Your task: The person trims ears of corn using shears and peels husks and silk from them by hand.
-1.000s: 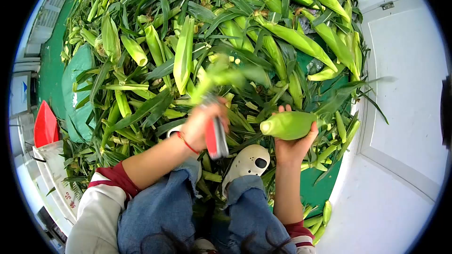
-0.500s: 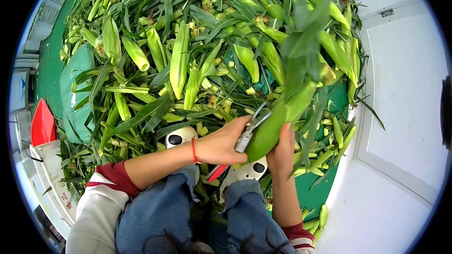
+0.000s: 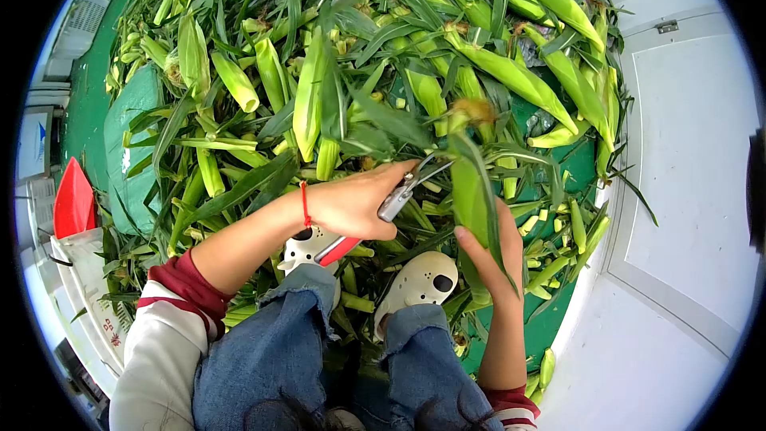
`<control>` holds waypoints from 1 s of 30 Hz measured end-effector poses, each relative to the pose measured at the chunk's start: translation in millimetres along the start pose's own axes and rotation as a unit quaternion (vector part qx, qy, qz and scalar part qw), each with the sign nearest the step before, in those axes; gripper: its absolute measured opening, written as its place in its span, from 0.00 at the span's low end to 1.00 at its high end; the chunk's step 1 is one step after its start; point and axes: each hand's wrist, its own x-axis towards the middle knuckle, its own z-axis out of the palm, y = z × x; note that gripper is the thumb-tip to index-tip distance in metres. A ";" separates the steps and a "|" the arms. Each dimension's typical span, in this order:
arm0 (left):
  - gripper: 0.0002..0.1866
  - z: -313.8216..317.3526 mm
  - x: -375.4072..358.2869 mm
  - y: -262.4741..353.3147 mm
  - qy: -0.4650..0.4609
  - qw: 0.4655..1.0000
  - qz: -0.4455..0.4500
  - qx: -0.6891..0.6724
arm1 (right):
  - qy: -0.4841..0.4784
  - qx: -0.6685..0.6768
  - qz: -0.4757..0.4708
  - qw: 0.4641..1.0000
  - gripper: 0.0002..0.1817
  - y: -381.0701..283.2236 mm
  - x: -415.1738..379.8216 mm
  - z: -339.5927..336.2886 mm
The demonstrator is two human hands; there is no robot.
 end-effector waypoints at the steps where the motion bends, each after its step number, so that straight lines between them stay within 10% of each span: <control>1: 0.47 1.0 1.8 -1.9 0.005 1.000 0.018 0.007 | -0.007 -0.064 0.000 0.998 0.36 0.7 -4.2 0.2; 10: 0.26 13.8 -7.0 -14.6 0.049 0.997 0.017 0.064 | -0.031 -0.259 -0.079 0.962 0.36 -4.3 -0.8 -12.0; 13: 0.22 13.5 -11.5 -37.9 0.089 0.990 -0.109 0.021 | -0.036 -0.249 -0.064 0.966 0.35 2.2 3.5 -19.6; 15: 0.20 13.3 -14.1 -53.2 0.085 0.979 -0.173 -0.066 | -0.066 0.017 0.043 0.997 0.35 23.6 4.6 -20.5; 17: 0.29 25.5 -19.0 -56.0 0.026 0.964 -0.161 -0.208 | -0.075 0.409 0.138 0.899 0.35 46.3 5.4 -15.4; 20: 0.40 40.0 -19.1 -35.7 -0.074 0.947 -0.081 -0.302 | -0.139 0.603 0.154 0.770 0.37 27.6 1.9 1.1; 26: 0.45 47.0 4.4 -5.4 -0.088 0.958 -0.067 -0.265 | -0.157 0.582 0.256 0.755 0.47 52.0 -7.1 31.7; 30: 0.42 42.8 22.5 2.8 0.077 0.984 0.025 -0.159 | -0.115 0.521 0.297 0.792 0.42 36.7 -8.6 41.9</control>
